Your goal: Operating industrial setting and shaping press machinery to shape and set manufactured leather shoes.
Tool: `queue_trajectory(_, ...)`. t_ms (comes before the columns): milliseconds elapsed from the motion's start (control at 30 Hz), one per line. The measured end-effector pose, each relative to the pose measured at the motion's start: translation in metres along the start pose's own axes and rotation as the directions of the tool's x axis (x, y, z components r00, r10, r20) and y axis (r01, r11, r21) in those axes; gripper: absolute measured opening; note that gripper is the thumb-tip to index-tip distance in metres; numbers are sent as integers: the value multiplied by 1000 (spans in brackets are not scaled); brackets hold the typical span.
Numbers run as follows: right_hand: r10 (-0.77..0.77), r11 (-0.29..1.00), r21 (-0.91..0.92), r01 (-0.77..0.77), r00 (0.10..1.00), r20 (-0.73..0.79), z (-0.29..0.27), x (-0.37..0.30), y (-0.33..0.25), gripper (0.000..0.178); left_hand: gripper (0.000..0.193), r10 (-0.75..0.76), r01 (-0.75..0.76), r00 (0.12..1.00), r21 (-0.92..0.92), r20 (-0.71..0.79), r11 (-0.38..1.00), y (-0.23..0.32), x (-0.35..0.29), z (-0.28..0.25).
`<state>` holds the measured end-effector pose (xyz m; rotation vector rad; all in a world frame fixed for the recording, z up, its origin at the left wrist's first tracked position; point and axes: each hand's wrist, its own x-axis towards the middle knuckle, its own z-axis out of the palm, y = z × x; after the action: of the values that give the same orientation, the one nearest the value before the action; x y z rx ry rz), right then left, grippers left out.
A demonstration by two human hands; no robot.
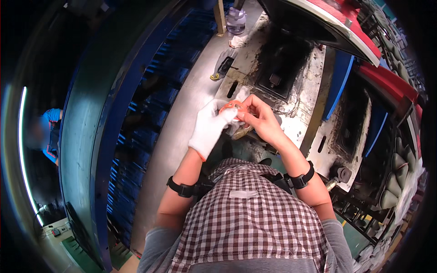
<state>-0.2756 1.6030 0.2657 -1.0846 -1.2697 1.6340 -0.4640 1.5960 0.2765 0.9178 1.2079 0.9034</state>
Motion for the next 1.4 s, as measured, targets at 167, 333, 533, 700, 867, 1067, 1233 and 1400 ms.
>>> queue_trajectory(167,8,994,110,-6,1000,-16,-25,-11,-5,10,28,-43,46,995,-30,93,999,6,14,-5)
queue_trajectory(333,-652,695,-490,526,748,-121,-11,-18,-31,26,21,67,-59,997,164,-48,985,27,14,36)
queue_trajectory(533,-795,275,-762,587,584,163,4,7,-16,34,17,455,-455,889,3,46,890,0,35,48)
queue_trajectory(700,-736,368,-819,441,676,34,-8,-2,4,43,19,205,-212,968,-35,-142,977,24,34,53)
queue_trajectory(867,-393,390,-908,150,919,-17,-11,-17,12,39,20,442,-414,884,186,-150,891,25,33,64)
queue_trajectory(1067,-26,621,756,206,970,-243,-67,23,-41,40,15,699,-681,709,353,99,641,5,30,89)
queue_trajectory(1233,-127,913,272,303,846,-518,-40,28,-6,49,17,518,-505,854,-169,46,846,31,28,109)
queue_trajectory(1400,60,817,568,-101,994,91,-58,35,-62,53,15,709,-793,606,338,360,507,26,19,106)
